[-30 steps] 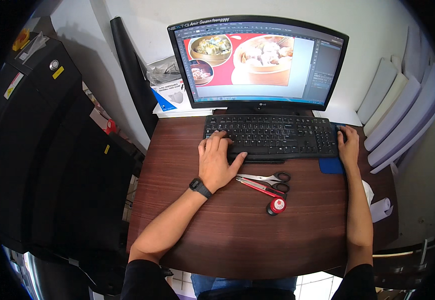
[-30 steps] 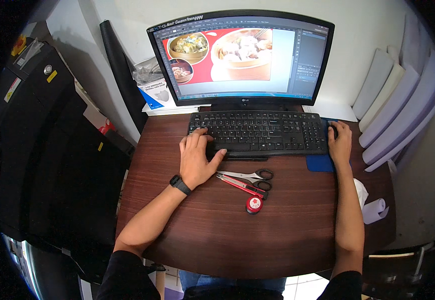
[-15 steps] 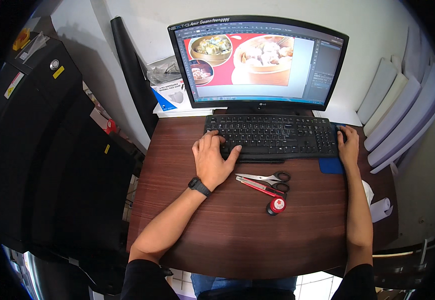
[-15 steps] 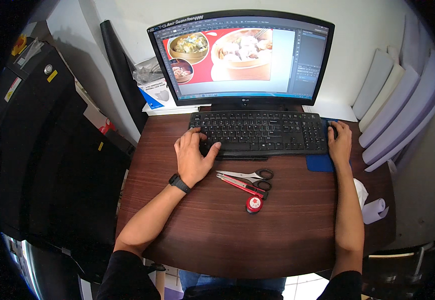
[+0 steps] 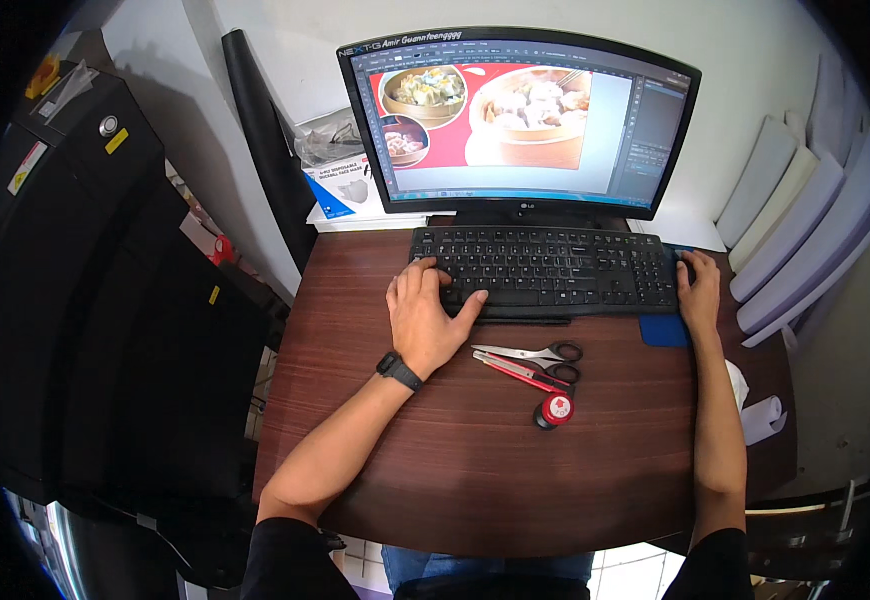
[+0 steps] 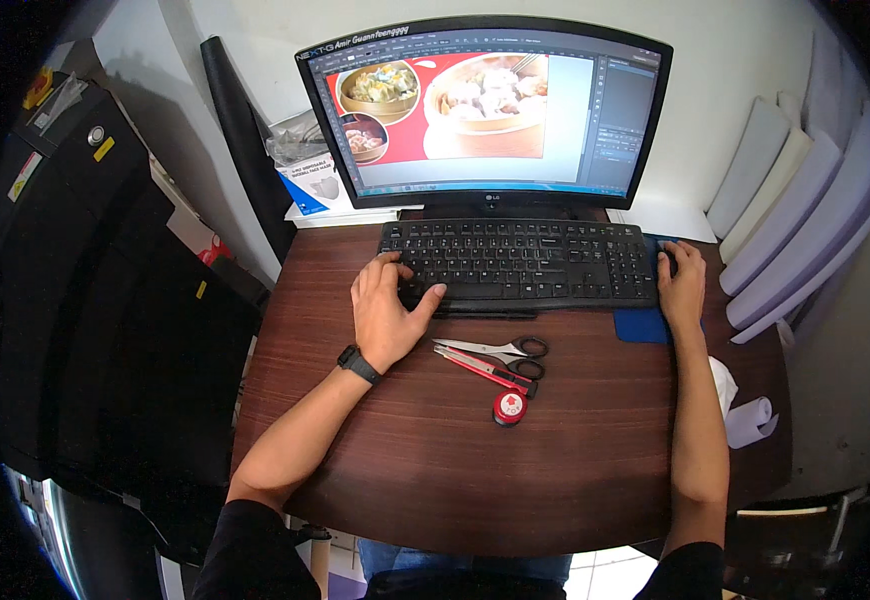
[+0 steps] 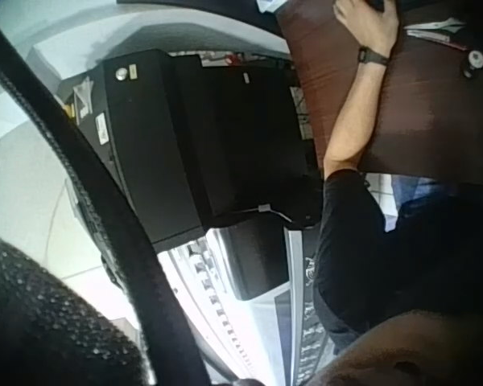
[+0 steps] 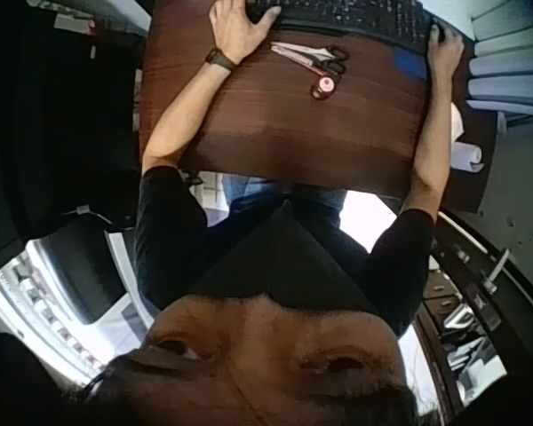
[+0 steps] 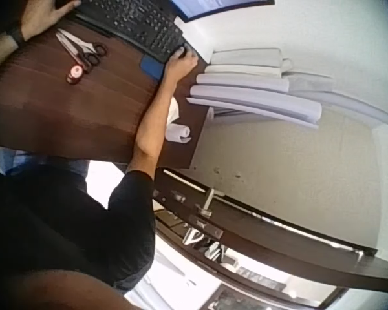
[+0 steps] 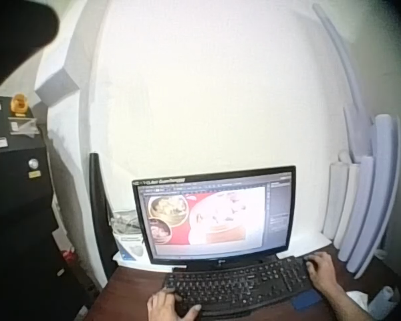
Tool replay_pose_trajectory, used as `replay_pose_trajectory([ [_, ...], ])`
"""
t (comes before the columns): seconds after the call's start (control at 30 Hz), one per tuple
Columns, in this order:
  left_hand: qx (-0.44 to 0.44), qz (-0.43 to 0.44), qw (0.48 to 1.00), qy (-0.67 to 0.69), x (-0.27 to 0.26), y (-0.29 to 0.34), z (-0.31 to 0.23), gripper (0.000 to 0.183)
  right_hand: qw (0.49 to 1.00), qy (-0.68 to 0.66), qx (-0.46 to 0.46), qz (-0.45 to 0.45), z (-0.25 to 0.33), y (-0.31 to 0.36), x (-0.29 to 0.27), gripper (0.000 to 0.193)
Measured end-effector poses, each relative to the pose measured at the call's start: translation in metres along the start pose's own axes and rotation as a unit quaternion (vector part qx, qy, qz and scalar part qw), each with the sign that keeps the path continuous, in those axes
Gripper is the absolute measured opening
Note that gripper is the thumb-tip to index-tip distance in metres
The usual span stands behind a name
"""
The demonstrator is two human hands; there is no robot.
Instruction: Designing a banner for a food business on a computer.
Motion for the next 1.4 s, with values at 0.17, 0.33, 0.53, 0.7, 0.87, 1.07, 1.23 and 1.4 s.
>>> replay_pose_trajectory([
  [0.17, 0.014, 0.001, 1.000, -0.014, -0.001, 0.000, -0.001, 0.045, 1.000, 0.000, -0.001, -0.001, 0.002, 0.000, 0.000, 0.026],
  [0.33, 0.018, 0.017, 1.000, -0.006, -0.003, -0.001, -0.005, 0.040, 1.000, 0.007, -0.009, -0.004, -0.001, -0.001, 0.000, 0.026],
  [0.53, 0.003, 0.019, 1.000, -0.020, 0.000, 0.001, -0.002, 0.038, 1.000, 0.000, -0.001, 0.002, 0.001, 0.000, 0.000, 0.026],
  [0.7, 0.072, 0.056, 0.996, 0.009, 0.003, 0.002, -0.009, 0.040, 1.000, -0.004, -0.007, -0.009, -0.003, 0.001, 0.002, 0.026],
  [0.87, 0.145, 0.123, 0.982, 0.006, 0.008, 0.004, -0.019, 0.048, 1.000, -0.003, -0.004, -0.007, -0.001, 0.000, -0.001, 0.025],
  [1.07, 0.143, 0.132, 0.981, 0.008, 0.010, 0.004, -0.017, 0.050, 1.000, -0.016, 0.003, -0.002, 0.003, 0.000, -0.003, 0.027],
  [1.23, 0.142, 0.132, 0.981, 0.009, 0.011, 0.004, -0.017, 0.049, 1.000, -0.022, 0.008, -0.001, 0.006, 0.001, -0.005, 0.027],
  [1.4, 0.140, 0.133, 0.981, 0.012, 0.011, 0.004, -0.017, 0.049, 1.000, -0.019, 0.007, -0.001, 0.005, 0.001, -0.005, 0.027],
])
Point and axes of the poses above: each hand's wrist, its own y-axis away from the middle knuckle, its own x-axis out of the palm, z = x × y, the point moved 5 cm from there along -y, towards the middle knuckle, and after that the axes turned 13 degrees about z, right-handed, at the moved point
